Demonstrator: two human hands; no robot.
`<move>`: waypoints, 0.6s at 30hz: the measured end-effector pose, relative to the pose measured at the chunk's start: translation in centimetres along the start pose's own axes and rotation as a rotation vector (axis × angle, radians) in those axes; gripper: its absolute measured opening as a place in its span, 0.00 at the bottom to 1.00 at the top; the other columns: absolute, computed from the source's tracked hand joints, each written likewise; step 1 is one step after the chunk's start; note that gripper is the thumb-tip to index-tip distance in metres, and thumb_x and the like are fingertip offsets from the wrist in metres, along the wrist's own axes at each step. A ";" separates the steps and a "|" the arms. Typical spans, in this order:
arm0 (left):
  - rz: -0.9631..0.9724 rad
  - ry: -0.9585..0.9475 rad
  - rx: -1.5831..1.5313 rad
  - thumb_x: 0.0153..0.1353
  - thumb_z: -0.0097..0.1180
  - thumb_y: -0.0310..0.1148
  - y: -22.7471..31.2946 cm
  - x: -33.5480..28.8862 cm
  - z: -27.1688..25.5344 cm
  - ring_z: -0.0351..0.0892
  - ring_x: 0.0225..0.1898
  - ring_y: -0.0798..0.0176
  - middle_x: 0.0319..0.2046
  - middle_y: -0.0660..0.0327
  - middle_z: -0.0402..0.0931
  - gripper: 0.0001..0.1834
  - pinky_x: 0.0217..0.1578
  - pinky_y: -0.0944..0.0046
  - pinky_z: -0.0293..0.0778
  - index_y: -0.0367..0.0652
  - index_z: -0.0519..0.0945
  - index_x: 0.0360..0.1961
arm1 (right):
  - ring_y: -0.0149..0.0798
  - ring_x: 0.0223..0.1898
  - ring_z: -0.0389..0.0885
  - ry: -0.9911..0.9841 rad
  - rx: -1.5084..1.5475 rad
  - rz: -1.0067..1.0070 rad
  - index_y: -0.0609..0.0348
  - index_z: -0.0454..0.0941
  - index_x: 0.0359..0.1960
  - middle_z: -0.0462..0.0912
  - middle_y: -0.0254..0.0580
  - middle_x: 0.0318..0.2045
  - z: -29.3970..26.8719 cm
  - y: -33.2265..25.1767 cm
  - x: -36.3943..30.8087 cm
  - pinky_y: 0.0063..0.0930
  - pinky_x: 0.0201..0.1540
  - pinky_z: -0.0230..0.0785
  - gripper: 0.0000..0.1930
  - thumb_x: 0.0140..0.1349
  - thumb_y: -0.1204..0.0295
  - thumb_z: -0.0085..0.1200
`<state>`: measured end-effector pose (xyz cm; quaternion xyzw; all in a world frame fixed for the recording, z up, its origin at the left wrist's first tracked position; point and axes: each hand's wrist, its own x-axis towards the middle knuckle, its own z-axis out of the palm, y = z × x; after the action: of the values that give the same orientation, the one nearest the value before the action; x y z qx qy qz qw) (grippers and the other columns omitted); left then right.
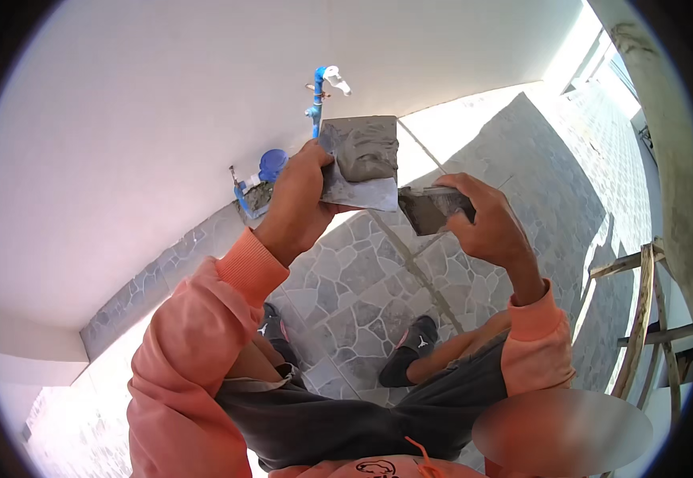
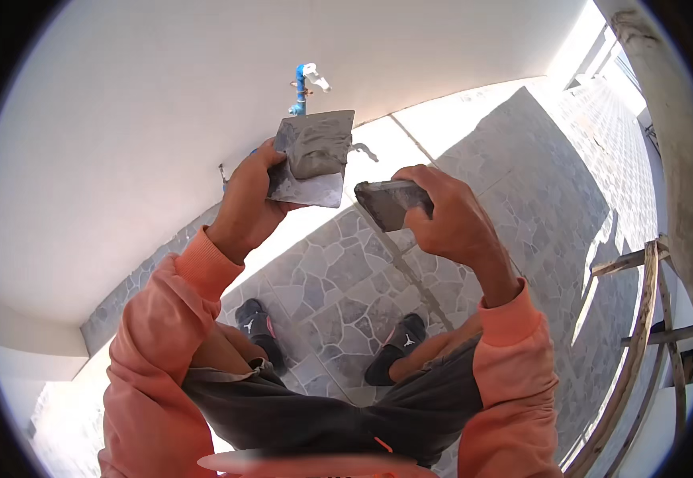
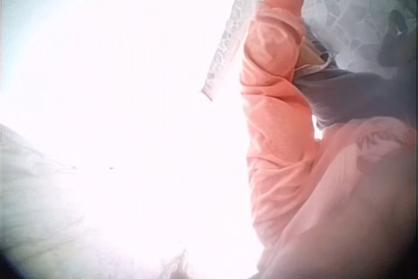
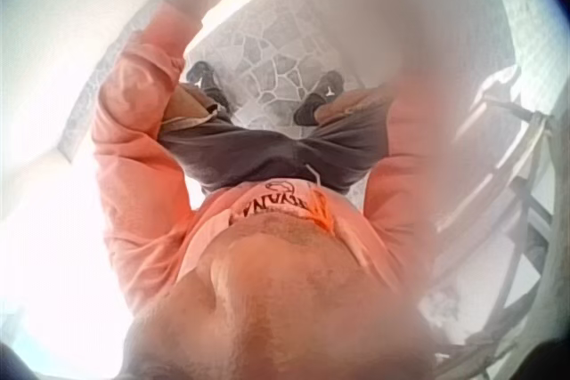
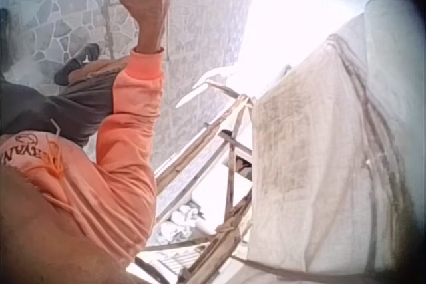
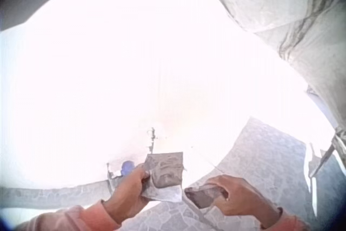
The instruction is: Filling gaps between floor tiles with mortar using a hawk and trowel.
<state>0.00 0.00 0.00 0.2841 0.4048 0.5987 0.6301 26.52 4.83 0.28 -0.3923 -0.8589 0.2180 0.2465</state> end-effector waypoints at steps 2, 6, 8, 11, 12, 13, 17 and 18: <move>0.044 -0.066 -0.012 0.70 0.31 0.31 0.3 0.1 -0.3 0.77 0.59 0.52 0.59 0.51 0.71 0.25 0.56 0.47 0.78 0.37 0.63 0.66 | 0.37 0.37 0.80 -0.028 0.156 0.089 0.55 0.78 0.55 0.84 0.42 0.41 -0.4 0.2 0.1 0.32 0.41 0.75 0.24 0.53 0.78 0.49; 0.036 -0.090 -0.042 0.70 0.32 0.31 0.3 0.0 -0.4 0.77 0.58 0.53 0.59 0.51 0.72 0.25 0.57 0.50 0.77 0.36 0.63 0.67 | 0.35 0.34 0.79 -0.034 0.434 0.109 0.60 0.77 0.55 0.83 0.42 0.40 -1.6 0.2 0.2 0.32 0.35 0.75 0.24 0.55 0.76 0.47; 0.034 -0.095 -0.055 0.70 0.33 0.30 0.2 -0.1 -0.7 0.77 0.58 0.55 0.60 0.52 0.71 0.26 0.58 0.51 0.76 0.37 0.62 0.68 | 0.34 0.32 0.78 -0.127 0.702 0.291 0.62 0.76 0.56 0.82 0.43 0.40 -2.7 0.1 0.0 0.32 0.31 0.74 0.24 0.56 0.74 0.47; 0.031 -0.096 -0.110 0.70 0.33 0.32 -0.1 0.2 -0.8 0.79 0.55 0.52 0.58 0.52 0.72 0.25 0.53 0.45 0.80 0.41 0.62 0.67 | 0.30 0.24 0.74 0.034 1.309 0.513 0.66 0.75 0.53 0.80 0.41 0.33 -0.7 0.5 0.6 0.27 0.23 0.71 0.22 0.59 0.69 0.46; 0.010 -0.108 -0.108 0.70 0.33 0.32 -0.3 0.3 -0.8 0.79 0.55 0.53 0.58 0.52 0.72 0.25 0.53 0.45 0.80 0.42 0.62 0.68 | 0.29 0.22 0.72 -0.088 1.458 0.549 0.67 0.75 0.51 0.77 0.40 0.31 -0.5 0.8 1.0 0.25 0.20 0.69 0.21 0.60 0.68 0.45; -0.013 -0.119 -0.107 0.70 0.33 0.32 -0.5 0.4 -0.8 0.79 0.55 0.53 0.58 0.53 0.72 0.26 0.52 0.46 0.80 0.42 0.61 0.68 | 0.27 0.20 0.70 -0.267 1.602 0.504 0.67 0.75 0.50 0.75 0.39 0.28 -0.6 1.2 1.5 0.23 0.17 0.67 0.20 0.62 0.67 0.43; -0.069 -0.206 -0.172 0.69 0.34 0.32 -1.4 0.5 -0.5 0.80 0.54 0.57 0.57 0.56 0.72 0.27 0.51 0.49 0.81 0.45 0.61 0.69 | 0.24 0.14 0.63 -0.632 1.775 0.537 0.69 0.75 0.43 0.68 0.35 0.21 -0.6 2.2 2.2 0.18 0.09 0.59 0.19 0.65 0.65 0.38; -0.073 -0.215 -0.173 0.69 0.34 0.32 -1.5 0.5 -0.4 0.80 0.54 0.58 0.57 0.56 0.72 0.27 0.51 0.51 0.80 0.45 0.61 0.70 | 0.23 0.13 0.62 -0.676 1.794 0.550 0.70 0.74 0.43 0.68 0.34 0.21 -0.3 2.2 2.3 0.17 0.08 0.58 0.19 0.65 0.65 0.37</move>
<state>0.44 0.24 -1.50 0.2761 0.2918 0.5743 0.7133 26.66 8.05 -0.15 -0.1634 -0.2807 0.9361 0.1353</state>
